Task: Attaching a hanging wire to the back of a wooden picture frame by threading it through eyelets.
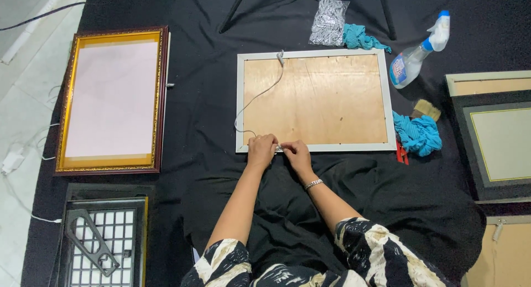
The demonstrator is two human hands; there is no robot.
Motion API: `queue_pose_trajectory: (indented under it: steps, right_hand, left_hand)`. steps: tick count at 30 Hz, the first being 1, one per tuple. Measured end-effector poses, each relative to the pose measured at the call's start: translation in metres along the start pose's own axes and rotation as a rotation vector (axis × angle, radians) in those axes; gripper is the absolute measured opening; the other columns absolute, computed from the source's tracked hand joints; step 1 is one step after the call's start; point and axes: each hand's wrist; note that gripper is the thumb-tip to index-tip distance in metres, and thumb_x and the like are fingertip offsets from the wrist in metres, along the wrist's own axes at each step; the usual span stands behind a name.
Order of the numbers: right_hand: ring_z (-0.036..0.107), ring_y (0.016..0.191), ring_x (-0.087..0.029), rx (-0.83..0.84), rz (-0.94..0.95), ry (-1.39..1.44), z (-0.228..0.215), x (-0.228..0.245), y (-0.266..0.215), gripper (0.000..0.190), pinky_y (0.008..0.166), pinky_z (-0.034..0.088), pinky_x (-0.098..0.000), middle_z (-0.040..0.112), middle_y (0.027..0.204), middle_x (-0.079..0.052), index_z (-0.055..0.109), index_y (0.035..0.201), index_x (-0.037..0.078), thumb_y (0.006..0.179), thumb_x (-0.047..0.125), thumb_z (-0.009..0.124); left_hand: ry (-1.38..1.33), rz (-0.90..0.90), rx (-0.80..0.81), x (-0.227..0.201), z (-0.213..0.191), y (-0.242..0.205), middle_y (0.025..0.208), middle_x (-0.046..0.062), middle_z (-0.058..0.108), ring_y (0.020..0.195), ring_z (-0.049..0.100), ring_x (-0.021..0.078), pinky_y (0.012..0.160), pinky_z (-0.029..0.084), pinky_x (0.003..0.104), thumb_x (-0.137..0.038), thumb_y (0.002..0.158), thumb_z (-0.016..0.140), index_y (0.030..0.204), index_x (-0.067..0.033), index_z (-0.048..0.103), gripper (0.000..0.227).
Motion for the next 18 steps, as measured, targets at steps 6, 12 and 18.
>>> queue_pose_trajectory:
  steps: [6,12,18]
  right_hand:
    - [0.062,0.097,-0.031,-0.012,-0.019,-0.009,0.002,-0.006,0.003,0.021,0.09,0.051,-0.0408,0.061,0.094,-0.01,0.08,0.107,0.021,0.087,0.016,0.074]
    - [0.062,0.097,-0.031,0.003,-0.024,0.008,0.002,0.002,-0.001,0.024,0.09,0.052,-0.0399,0.06,0.093,-0.01,0.079,0.109,0.021,0.087,0.013,0.075]
    - [0.061,0.099,-0.031,-0.01,-0.039,-0.034,0.004,-0.001,0.001,0.026,0.092,0.051,-0.0402,0.058,0.093,-0.007,0.079,0.109,0.025,0.085,0.016,0.076]
  left_hand:
    - [-0.037,-0.048,0.063,0.001,0.0,0.003,0.083,-0.003,0.071,0.091,0.069,0.0213,0.091,0.045,0.041,-0.026,0.086,0.074,0.091,-0.0233,0.068,0.009]
    - [-0.036,-0.017,0.077,-0.007,-0.013,0.002,0.086,0.0,0.065,0.093,0.066,0.0255,0.088,0.048,0.043,-0.024,0.082,0.077,0.087,-0.0212,0.07,0.01]
    - [-0.026,-0.03,0.081,0.004,0.006,0.003,0.086,-0.002,0.062,0.094,0.067,0.0246,0.089,0.048,0.043,-0.027,0.083,0.077,0.089,-0.0225,0.069,0.01]
Point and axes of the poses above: each hand's wrist, its own y-axis towards the middle knuckle, its own z-axis out of the palm, x = y × z
